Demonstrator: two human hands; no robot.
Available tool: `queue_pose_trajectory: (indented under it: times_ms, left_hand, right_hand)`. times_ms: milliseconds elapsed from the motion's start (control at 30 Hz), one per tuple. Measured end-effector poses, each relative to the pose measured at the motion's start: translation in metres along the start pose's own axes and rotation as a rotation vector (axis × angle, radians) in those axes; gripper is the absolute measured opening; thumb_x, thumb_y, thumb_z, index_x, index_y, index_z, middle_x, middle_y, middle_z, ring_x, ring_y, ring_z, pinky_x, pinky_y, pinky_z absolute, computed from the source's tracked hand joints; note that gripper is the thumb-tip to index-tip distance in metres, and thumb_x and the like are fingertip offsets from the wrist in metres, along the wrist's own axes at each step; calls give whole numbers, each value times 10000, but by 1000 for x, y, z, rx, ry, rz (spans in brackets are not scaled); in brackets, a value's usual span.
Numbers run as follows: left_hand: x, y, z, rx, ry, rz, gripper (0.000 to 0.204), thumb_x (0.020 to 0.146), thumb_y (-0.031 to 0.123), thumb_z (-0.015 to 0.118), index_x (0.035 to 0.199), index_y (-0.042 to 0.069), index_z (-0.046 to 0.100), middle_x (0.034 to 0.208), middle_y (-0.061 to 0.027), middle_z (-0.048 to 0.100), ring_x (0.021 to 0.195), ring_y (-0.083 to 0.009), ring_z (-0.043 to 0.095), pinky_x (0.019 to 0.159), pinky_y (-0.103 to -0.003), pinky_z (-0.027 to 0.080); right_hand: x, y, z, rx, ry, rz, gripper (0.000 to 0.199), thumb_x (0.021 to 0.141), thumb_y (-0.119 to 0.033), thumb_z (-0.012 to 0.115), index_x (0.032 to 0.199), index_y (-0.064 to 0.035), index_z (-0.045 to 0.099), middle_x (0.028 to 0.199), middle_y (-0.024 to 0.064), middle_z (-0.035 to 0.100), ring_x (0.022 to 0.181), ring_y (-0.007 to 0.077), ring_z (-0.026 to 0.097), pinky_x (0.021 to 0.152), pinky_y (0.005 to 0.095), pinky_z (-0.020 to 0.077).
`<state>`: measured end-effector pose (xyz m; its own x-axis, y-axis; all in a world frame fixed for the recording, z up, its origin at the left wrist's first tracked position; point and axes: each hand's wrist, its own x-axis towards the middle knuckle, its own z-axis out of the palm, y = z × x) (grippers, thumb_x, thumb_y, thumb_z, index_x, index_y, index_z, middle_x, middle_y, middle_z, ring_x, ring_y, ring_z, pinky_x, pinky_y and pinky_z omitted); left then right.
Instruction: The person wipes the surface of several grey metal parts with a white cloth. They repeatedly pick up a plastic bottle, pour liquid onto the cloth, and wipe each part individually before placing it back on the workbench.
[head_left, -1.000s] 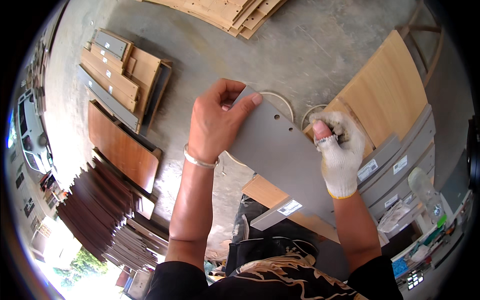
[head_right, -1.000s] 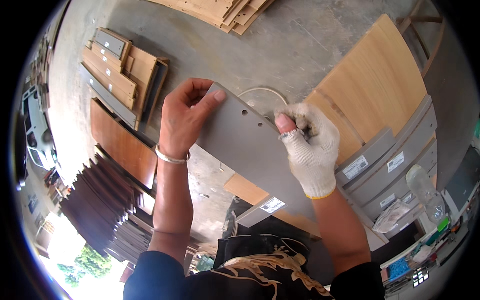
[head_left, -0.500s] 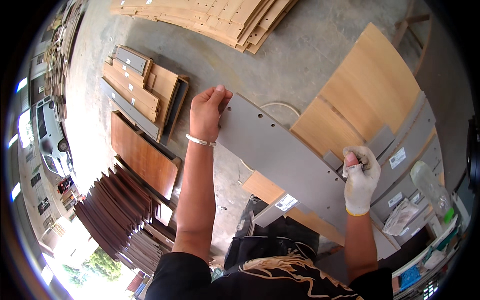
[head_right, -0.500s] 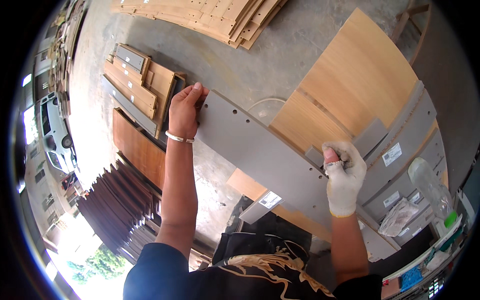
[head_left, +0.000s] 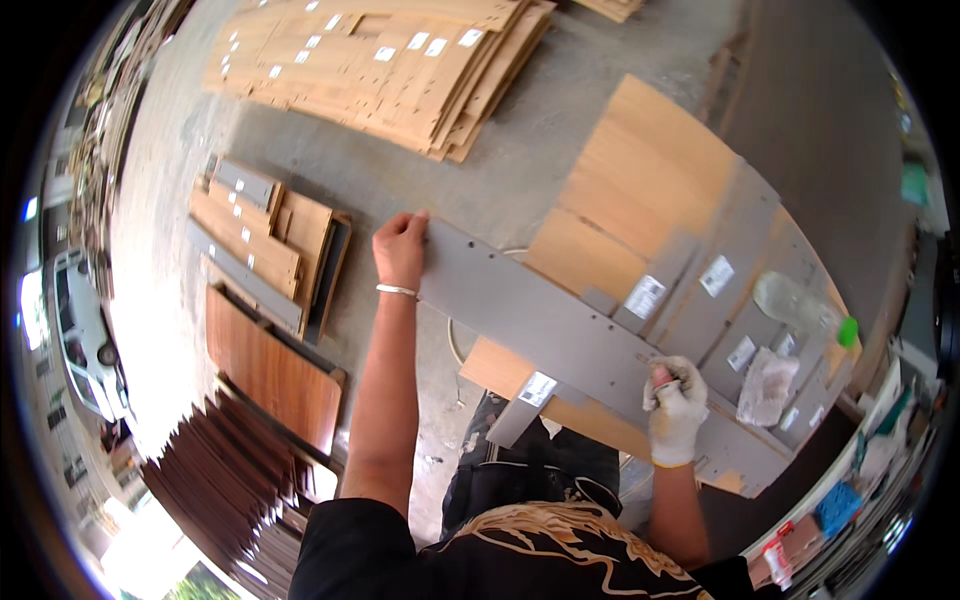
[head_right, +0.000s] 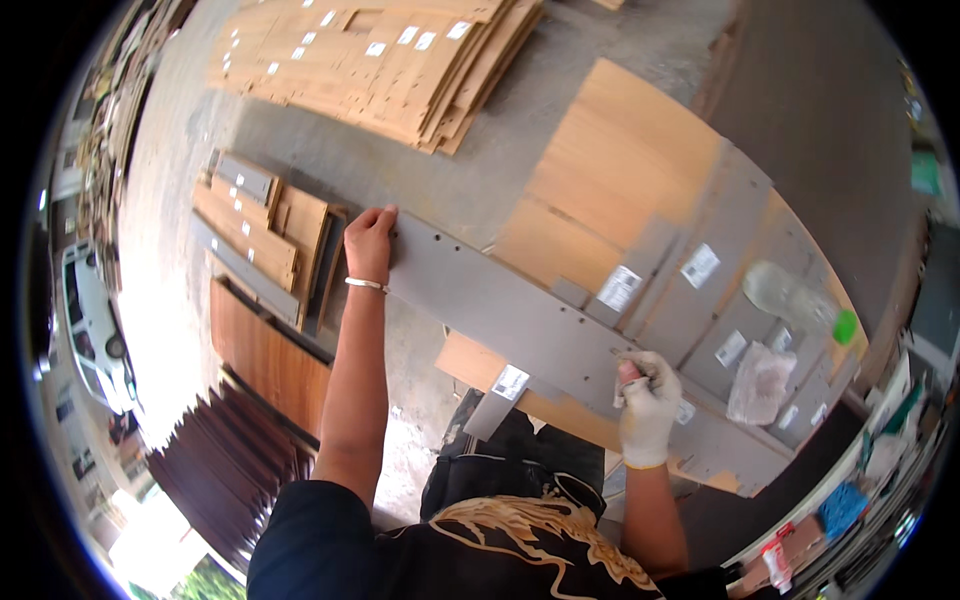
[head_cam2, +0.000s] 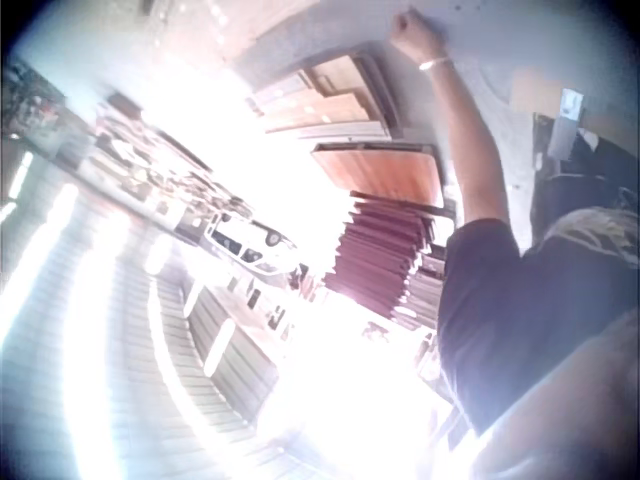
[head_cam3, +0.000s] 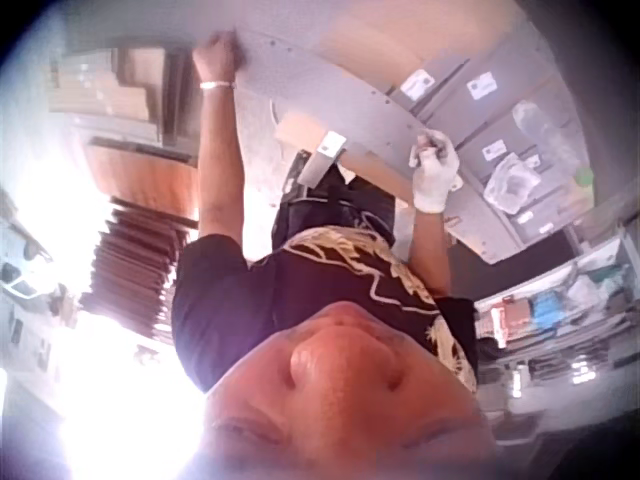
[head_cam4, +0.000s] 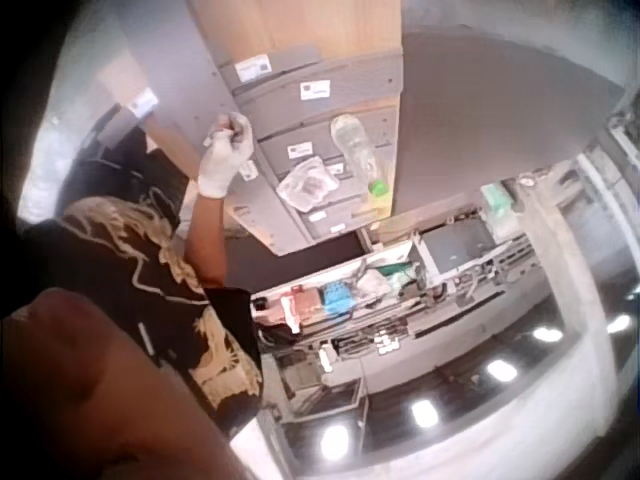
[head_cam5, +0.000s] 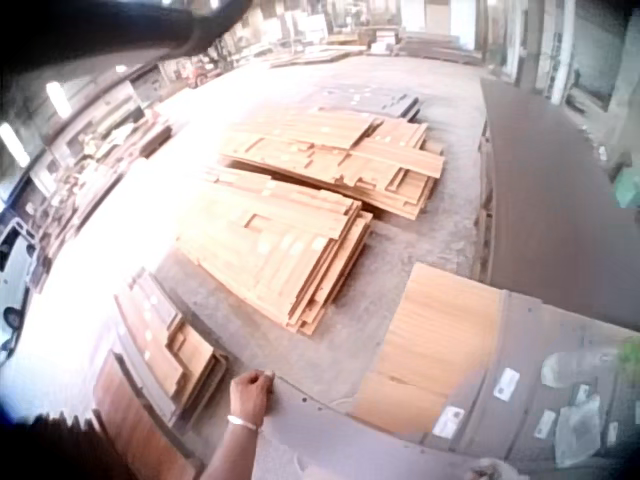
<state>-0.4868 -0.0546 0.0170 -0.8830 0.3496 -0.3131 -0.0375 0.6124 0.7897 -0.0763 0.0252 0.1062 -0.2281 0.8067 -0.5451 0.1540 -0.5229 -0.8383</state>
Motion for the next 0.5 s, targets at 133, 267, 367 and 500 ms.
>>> queue_pose_trajectory:
  times_ms: [133,267,367,500]
  left_hand:
    - [15,-27,0,26,17,94,288,1023,259,680,983,-1,797,851,-40,729,804,-103,611,761,-292,504]
    - [26,-54,7,222,-92,287,339,1072,195,571,1371,109,703,1173,-132,788,1050,-218,735,935,-357,551]
    - [32,-75,-17,644,276,698,489,1078,241,529,1516,24,534,1424,-232,644,1313,-393,601,1127,-462,468]
    - [-86,-72,54,1019,137,585,583,1084,335,497,1613,94,454,1692,-197,381,1571,-383,330,1280,-508,276]
  right_hand:
    - [-28,28,-38,97,48,113,114,992,-89,665,1061,-11,711,847,-1,631,638,64,536,555,228,444]
    - [-61,41,-97,209,76,212,179,978,-60,642,1139,-8,703,881,5,627,665,64,539,545,240,442]
    - [-71,49,-140,443,31,178,193,983,-108,699,1149,-12,699,818,-10,604,623,67,518,545,240,436]
    - [-87,91,-274,262,363,184,312,992,-274,684,1203,-44,686,853,-18,607,654,108,549,582,296,484]
